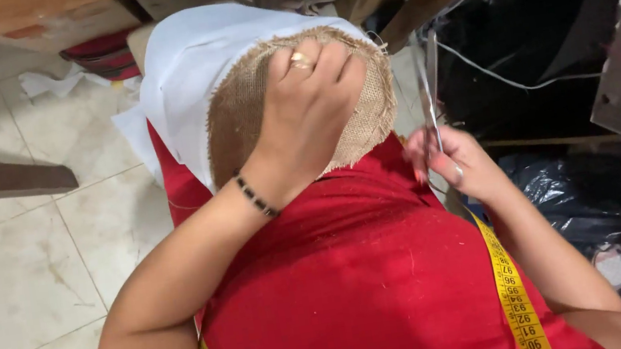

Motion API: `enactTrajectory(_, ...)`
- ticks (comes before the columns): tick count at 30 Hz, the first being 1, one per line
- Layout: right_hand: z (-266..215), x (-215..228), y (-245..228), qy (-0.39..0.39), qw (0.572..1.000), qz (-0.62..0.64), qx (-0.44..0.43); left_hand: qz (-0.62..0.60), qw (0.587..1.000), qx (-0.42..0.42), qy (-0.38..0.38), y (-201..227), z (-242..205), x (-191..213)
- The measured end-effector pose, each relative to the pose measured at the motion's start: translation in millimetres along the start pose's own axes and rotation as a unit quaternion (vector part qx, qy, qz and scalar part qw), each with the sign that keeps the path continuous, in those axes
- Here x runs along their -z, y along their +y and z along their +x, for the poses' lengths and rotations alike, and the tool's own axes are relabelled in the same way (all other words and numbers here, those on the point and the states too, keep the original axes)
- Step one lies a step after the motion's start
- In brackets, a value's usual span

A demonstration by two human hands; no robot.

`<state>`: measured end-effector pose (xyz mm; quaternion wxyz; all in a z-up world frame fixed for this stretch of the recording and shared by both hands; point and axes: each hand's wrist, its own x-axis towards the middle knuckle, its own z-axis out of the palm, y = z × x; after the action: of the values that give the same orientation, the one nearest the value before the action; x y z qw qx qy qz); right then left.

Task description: Trimming excess burlap and white fabric from a circular piece using scissors.

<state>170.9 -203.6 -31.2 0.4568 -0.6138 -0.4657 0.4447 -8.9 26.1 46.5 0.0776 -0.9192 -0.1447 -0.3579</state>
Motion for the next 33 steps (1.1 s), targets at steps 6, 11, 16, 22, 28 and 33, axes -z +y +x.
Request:
enactTrajectory(6,76,-17,-39,0.274,0.961,-0.031,-0.006,0.018,0.999,0.024,0.024,6,16,-19)
enactTrajectory(11,100,-10,-34,0.238,0.971,0.026,0.025,0.025,0.998,0.049,0.045,3,15,-29)
enactTrajectory(16,102,-8,-36,0.221,0.973,0.064,0.015,-0.004,0.996,0.013,0.092,2,12,-31)
enactTrajectory(22,104,-12,-45,0.218,0.974,0.06,-0.008,0.006,0.997,0.014,0.08,0,8,-31)
enactTrajectory(28,105,-9,-38,0.231,0.965,0.117,-0.028,-0.02,0.999,0.013,0.041,5,3,-27)
enactTrajectory(33,94,-12,-47,0.227,0.973,0.033,0.005,-0.033,0.998,0.048,0.001,7,-10,-28)
